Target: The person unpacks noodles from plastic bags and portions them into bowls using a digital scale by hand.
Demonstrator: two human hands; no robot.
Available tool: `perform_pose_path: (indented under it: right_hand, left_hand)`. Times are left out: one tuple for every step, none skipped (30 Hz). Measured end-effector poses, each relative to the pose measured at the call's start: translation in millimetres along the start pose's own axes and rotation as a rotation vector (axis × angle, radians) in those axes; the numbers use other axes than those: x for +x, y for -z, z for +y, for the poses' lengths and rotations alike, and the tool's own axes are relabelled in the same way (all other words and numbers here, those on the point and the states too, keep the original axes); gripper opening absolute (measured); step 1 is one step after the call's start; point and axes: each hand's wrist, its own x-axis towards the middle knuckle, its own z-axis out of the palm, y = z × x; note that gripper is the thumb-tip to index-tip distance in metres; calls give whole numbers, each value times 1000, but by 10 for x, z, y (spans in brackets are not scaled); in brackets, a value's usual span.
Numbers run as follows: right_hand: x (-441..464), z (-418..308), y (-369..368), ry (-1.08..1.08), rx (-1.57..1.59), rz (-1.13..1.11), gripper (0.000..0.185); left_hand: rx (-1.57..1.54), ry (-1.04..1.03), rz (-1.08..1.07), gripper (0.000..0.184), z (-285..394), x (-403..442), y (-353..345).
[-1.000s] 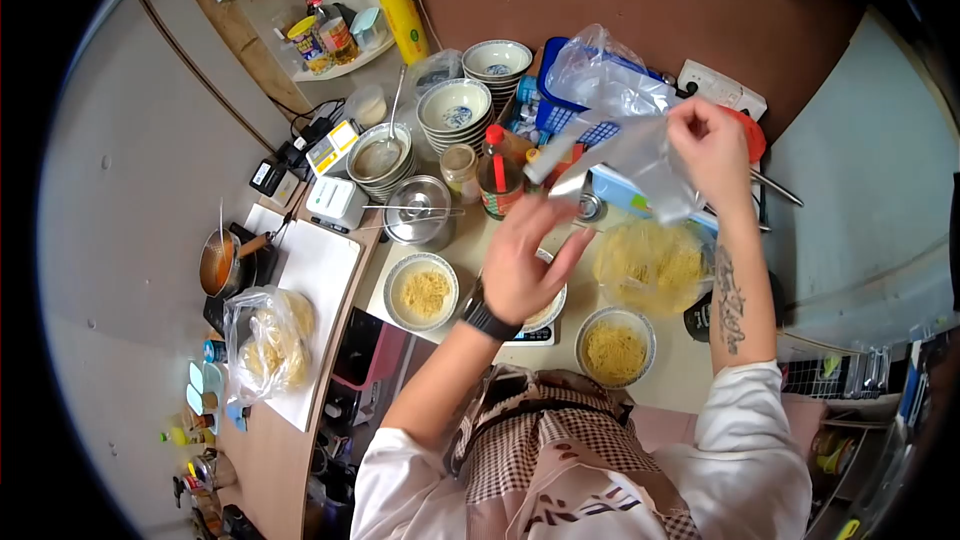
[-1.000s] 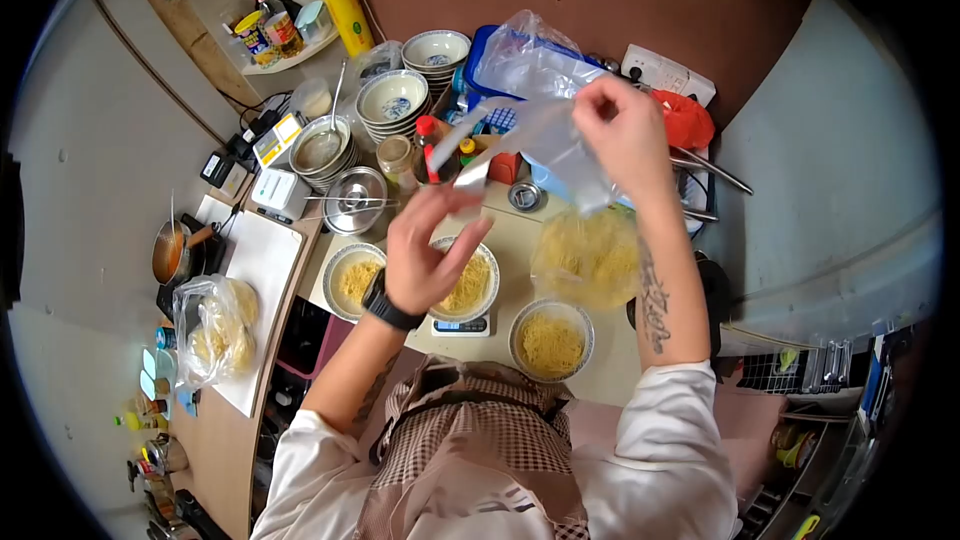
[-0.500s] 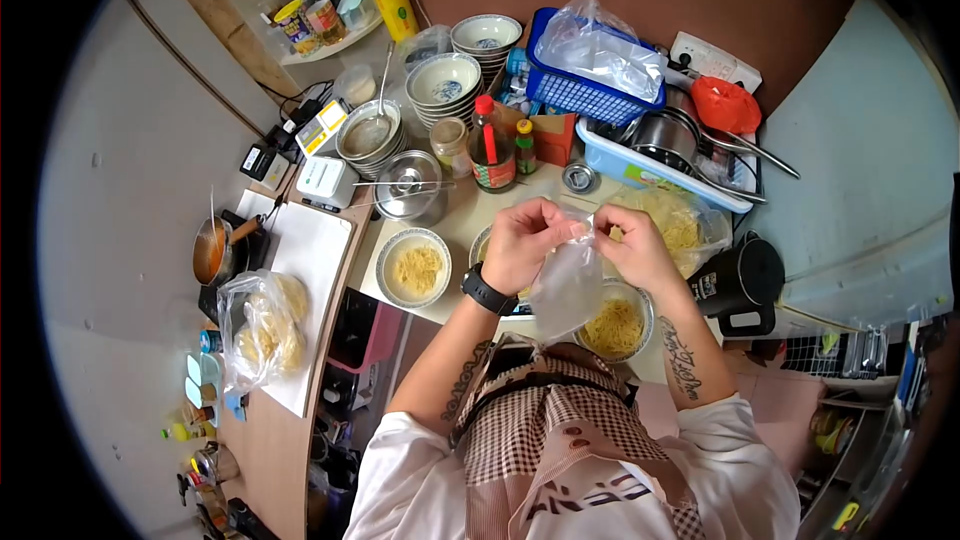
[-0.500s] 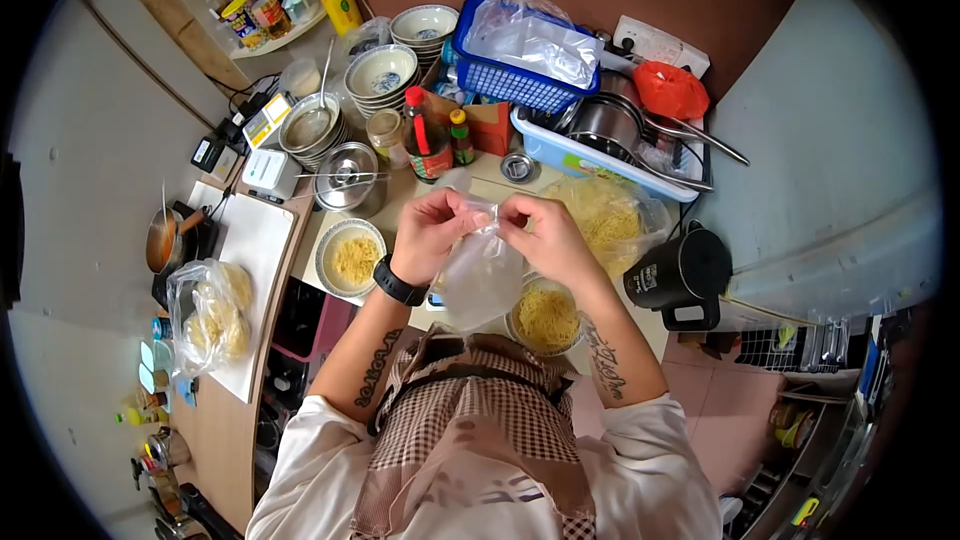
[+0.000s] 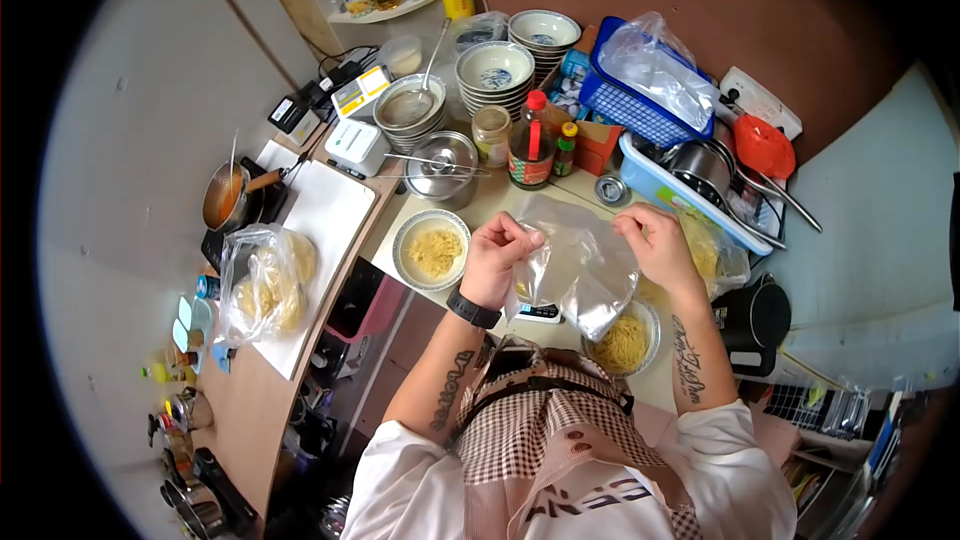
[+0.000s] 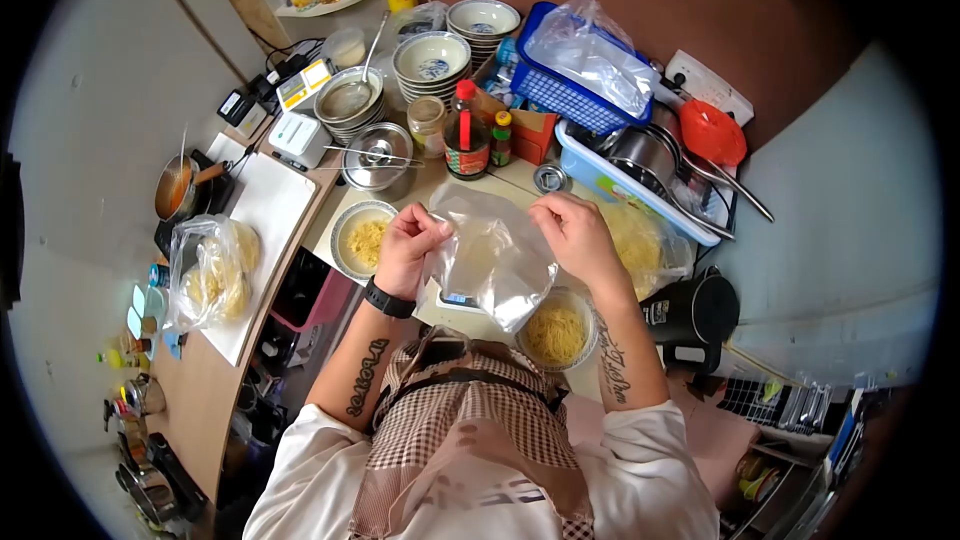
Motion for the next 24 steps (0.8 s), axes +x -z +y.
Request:
perform_pose_path:
  right_hand:
    - [44, -15, -28, -17, 47, -20, 12]
    - [70, -47, -75, 54, 19, -72, 15]
    - [84, -100, -156, 82, 48, -113, 17]
    - [95, -247, -266, 108, 77, -151, 20]
    - [81, -345, -371, 130, 103, -187, 23]
    - [75, -315, -480, 111, 90, -234, 26]
    - [102, -234, -570, 152, 119, -259, 20]
    - [97, -177, -592, 110, 124, -257, 16]
    - [106, -137, -615, 70, 130, -256, 12]
    - [120, -91, -613, 68, 146, -223, 9]
    - [131, -1, -566, 66, 161, -187, 7]
    - [146, 109, -496, 65, 173, -150, 5]
    - [167, 256, -400, 34, 204, -64, 3]
    - [250, 312, -253, 30, 143, 176, 9]
    - [406, 352, 44, 20, -23, 329, 10]
    - [624, 538, 371, 186, -61, 536, 11]
    - [737, 425, 682, 74, 107, 621, 9]
    - [888, 428, 948, 87, 125, 792, 8]
    - [1052, 422, 1150, 102, 146, 961, 8]
    - [1196, 312, 1278, 269, -211, 1042, 7]
    - [1350, 246, 1369, 434, -572, 1099, 10]
    - [1522, 340, 1402, 354, -626, 996, 13]
    - [1695, 488, 1393, 271, -677, 891, 17]
    - [1867, 616, 1334, 69, -713, 633, 19]
  left_hand:
    - [-10, -11, 16, 20, 14, -9, 12]
    - [-18, -17, 32, 20, 15, -27, 15]
    - [-25, -23, 47, 21, 17, -38, 10]
    - [-59, -14, 43, 21, 22, -56, -18]
    - [-52, 11, 56, 21, -7, -84, -28]
    - [-44, 32, 65, 20, -36, -102, -40]
    - [-36, 52, 73, 19, -54, -111, -40]
    - [1, 55, 91, 15, -94, -125, 19]
    - [-39, 30, 135, 14, -123, -140, 70]
    - [-77, 5, 179, 13, -147, -157, 122]
    - [-115, -19, 220, 12, -184, -169, 189]
    - [-198, -25, 223, 11, -247, -179, 362]
    - [-146, -99, 283, 11, -174, -209, 362]
    - [-35, -83, 332, 12, -105, -282, 453]
    - [74, -71, 372, 13, -41, -352, 558]
    - [39, -64, 355, 13, 2, -427, 612]
    - [7, -49, 342, 14, 26, -532, 652]
    - [19, -5, 374, 15, 34, -638, 694]
    - [33, 35, 409, 16, 32, -739, 719]
    - [-6, 42, 387, 19, 24, -824, 720]
    - [11, 74, 409, 23, 4, -884, 698]
    - [44, 80, 399, 24, -68, -956, 733]
    - [78, 88, 390, 25, -165, -1026, 787]
    - [-5, 84, 381, 24, -243, -1088, 813]
